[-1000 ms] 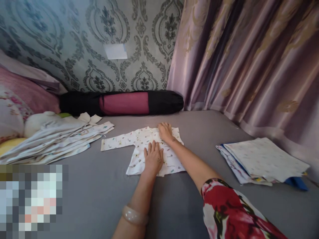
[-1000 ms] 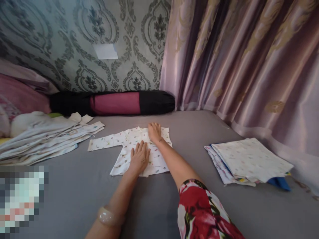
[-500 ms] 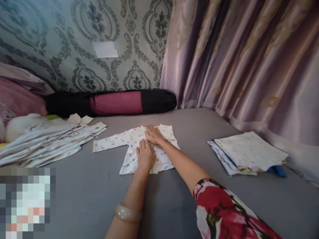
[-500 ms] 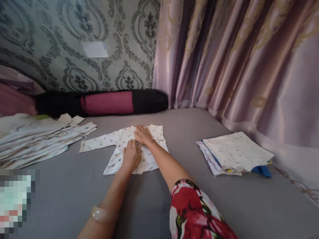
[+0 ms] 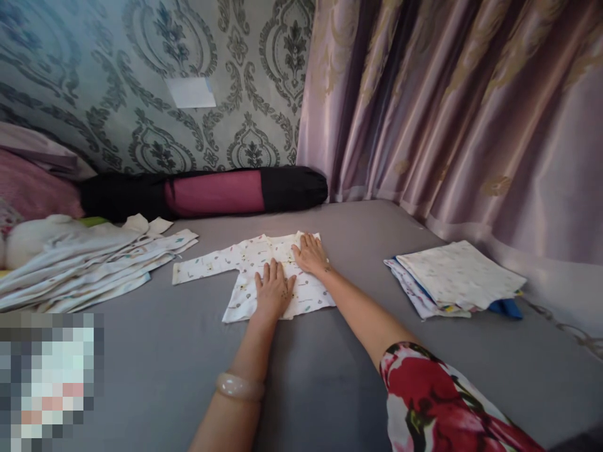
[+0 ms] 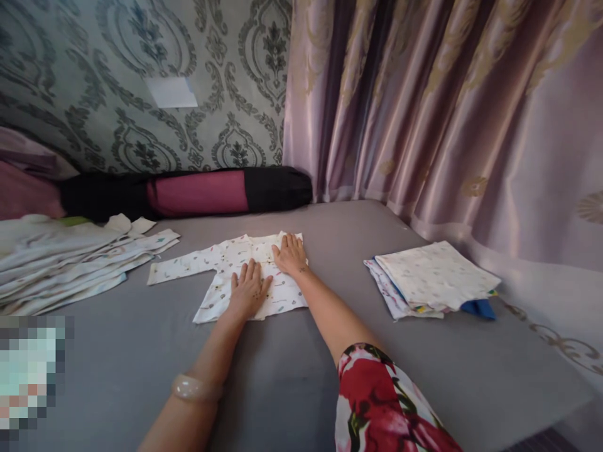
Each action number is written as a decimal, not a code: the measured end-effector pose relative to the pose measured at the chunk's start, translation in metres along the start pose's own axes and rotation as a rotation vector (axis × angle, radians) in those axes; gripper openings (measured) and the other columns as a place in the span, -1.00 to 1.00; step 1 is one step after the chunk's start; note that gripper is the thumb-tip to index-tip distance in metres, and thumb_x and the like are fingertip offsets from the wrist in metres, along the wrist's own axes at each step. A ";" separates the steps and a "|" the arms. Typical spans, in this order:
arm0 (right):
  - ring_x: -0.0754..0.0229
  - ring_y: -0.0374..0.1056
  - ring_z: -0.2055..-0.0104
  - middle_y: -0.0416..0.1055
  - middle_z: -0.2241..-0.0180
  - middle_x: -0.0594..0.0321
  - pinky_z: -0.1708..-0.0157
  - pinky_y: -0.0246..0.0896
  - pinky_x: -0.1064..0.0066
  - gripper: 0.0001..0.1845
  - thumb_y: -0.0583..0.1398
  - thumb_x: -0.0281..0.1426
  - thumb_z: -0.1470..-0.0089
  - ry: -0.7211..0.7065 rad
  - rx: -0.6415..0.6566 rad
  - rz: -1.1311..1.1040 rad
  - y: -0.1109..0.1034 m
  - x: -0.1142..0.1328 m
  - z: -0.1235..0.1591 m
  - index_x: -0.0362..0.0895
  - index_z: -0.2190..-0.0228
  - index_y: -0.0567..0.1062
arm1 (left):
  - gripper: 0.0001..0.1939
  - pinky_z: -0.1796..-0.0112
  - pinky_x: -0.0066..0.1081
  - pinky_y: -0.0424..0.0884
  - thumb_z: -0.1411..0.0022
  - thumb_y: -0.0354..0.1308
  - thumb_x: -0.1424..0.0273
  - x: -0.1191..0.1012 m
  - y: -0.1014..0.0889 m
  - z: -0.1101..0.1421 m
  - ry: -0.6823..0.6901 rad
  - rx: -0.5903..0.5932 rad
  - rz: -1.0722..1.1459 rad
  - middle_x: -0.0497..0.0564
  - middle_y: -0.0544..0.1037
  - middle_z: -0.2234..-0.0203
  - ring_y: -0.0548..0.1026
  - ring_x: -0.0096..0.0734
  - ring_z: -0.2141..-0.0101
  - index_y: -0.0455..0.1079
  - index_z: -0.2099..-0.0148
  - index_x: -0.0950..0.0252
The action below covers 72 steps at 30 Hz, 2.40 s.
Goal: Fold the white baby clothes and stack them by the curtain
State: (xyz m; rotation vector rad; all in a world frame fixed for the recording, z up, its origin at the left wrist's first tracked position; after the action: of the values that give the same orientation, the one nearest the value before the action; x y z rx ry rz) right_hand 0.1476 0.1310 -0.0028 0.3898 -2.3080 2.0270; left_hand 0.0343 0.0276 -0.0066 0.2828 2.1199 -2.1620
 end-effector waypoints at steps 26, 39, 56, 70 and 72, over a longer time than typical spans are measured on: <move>0.05 -0.12 -0.37 0.01 -0.32 -0.05 -0.32 -0.27 0.22 -0.38 -0.16 -0.28 -0.28 -0.166 0.070 -0.121 -0.023 0.015 0.120 -0.36 -0.25 0.16 | -0.42 -0.25 -0.13 0.02 -0.40 -0.26 0.23 -0.026 -0.001 0.010 0.193 -0.128 -0.068 0.23 0.13 -0.31 0.07 -0.12 -0.30 0.10 -0.33 0.44; -0.07 -0.22 -0.39 -0.12 -0.34 -0.14 -0.32 -0.34 0.12 -0.32 -0.15 -0.24 -0.29 -0.069 0.074 -0.028 -0.019 -0.003 0.126 -0.46 -0.26 0.08 | -0.39 -0.24 0.07 -0.06 -0.41 -0.36 0.15 -0.025 0.004 0.010 0.142 -0.035 -0.097 0.17 0.01 -0.36 -0.03 -0.06 -0.33 0.01 -0.38 0.29; -0.08 -0.17 -0.38 -0.08 -0.33 -0.14 -0.32 -0.28 0.14 -0.32 -0.16 -0.25 -0.29 -0.075 0.076 0.035 -0.026 0.000 0.129 -0.48 -0.26 0.08 | -0.29 -0.25 0.06 -0.14 -0.37 -0.39 0.01 0.000 0.002 0.019 0.157 0.076 -0.053 0.25 -0.11 -0.37 -0.16 -0.08 -0.35 -0.07 -0.40 0.31; -0.09 -0.12 -0.36 -0.04 -0.32 -0.16 -0.31 -0.21 0.10 -0.31 -0.17 -0.22 -0.28 -0.100 0.036 0.076 -0.020 -0.002 0.124 -0.46 -0.24 0.12 | -0.33 -0.24 0.06 -0.12 -0.36 -0.25 0.03 0.001 -0.007 0.019 0.147 0.075 0.063 0.24 -0.02 -0.36 -0.08 -0.09 -0.34 0.00 -0.36 0.32; -0.09 -0.12 -0.36 -0.03 -0.32 -0.16 -0.31 -0.21 0.10 -0.31 -0.18 -0.21 -0.29 -0.104 0.041 0.081 -0.019 -0.002 0.124 -0.46 -0.25 0.12 | -0.38 -0.24 0.01 -0.04 -0.37 -0.22 0.07 0.004 -0.011 0.017 0.151 0.012 0.082 0.25 0.07 -0.33 0.02 -0.12 -0.32 0.06 -0.32 0.33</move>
State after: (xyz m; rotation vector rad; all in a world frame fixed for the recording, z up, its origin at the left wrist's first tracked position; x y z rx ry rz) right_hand 0.1698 0.0075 -0.0019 0.4206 -2.3816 2.1440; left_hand 0.0273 0.0110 0.0041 0.5406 2.1313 -2.1709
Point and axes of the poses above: each hand's wrist, its own z-axis away from the middle knuckle, its own y-axis out of the palm, x = y × z, the point moved 9 cm from there along -z, towards the middle knuckle
